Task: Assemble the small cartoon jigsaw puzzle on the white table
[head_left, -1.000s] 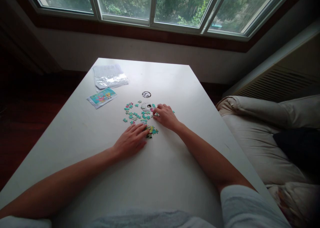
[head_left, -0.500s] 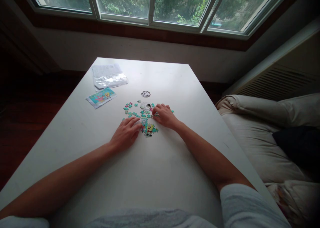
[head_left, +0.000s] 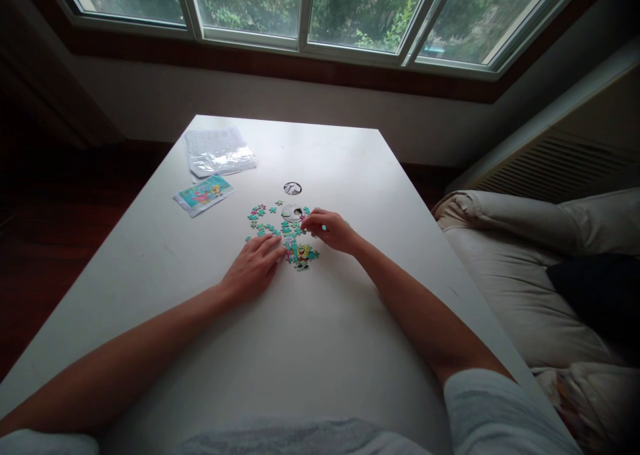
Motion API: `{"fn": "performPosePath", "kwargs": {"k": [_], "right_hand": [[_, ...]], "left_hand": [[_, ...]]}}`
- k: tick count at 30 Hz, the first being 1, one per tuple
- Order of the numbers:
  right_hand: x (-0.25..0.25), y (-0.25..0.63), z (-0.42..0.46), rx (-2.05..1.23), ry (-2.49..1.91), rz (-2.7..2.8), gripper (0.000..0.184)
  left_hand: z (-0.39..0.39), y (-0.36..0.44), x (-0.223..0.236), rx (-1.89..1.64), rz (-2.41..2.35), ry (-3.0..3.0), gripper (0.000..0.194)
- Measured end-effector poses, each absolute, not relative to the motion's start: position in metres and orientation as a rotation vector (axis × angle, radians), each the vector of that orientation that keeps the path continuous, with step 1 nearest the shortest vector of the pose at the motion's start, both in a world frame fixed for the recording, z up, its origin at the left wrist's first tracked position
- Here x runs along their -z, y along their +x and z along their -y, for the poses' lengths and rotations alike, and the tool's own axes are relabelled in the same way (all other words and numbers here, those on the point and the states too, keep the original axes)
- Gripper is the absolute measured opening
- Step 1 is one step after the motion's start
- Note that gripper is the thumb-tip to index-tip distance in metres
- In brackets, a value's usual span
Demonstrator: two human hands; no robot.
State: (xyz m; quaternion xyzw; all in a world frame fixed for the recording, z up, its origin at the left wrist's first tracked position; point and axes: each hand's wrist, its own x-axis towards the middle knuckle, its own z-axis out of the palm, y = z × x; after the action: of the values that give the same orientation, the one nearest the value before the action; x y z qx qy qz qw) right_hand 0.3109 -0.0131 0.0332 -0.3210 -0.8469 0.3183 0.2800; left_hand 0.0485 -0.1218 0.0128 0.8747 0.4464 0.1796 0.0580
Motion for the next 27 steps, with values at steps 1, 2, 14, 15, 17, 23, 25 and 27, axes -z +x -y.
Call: {"fn": "performPosePath", "kwargs": {"k": [1,2,14,15,17,23,25,27], "right_hand": [[-0.034,0.309,0.015,-0.942,-0.809,2.278,0.020],[-0.035,0.307,0.018,-1.012,-0.766,2.295,0.020],[-0.044,0.286,0.049,-1.018,-0.643,2.623,0.032],[-0.045,0.286,0.050,-0.983,-0.646,2.630,0.032],[-0.045,0.286,0.049,-0.922,-0.667,2.603,0.029],[-0.040,0.295,0.035,-0.851,-0.667,2.515,0.017],[-0.037,0.298,0.032,-0.750,-0.632,2.556,0.013],[-0.034,0.298,0.031,-0.638,-0.591,2.595,0.011]], "left_hand": [[0.122,0.048,-0.012,-0.550,-1.361,2.655,0.038],[0.121,0.048,-0.012,-0.552,-1.371,2.659,0.038],[0.120,0.047,-0.018,-0.610,-1.495,2.640,0.031],[0.120,0.047,-0.018,-0.613,-1.497,2.642,0.030],[0.121,0.047,-0.020,-0.609,-1.495,2.638,0.028],[0.124,0.051,-0.026,-0.595,-1.242,2.677,0.025],[0.125,0.053,-0.027,-0.588,-1.110,2.709,0.027],[0.126,0.054,-0.028,-0.578,-1.000,2.739,0.029]]}}
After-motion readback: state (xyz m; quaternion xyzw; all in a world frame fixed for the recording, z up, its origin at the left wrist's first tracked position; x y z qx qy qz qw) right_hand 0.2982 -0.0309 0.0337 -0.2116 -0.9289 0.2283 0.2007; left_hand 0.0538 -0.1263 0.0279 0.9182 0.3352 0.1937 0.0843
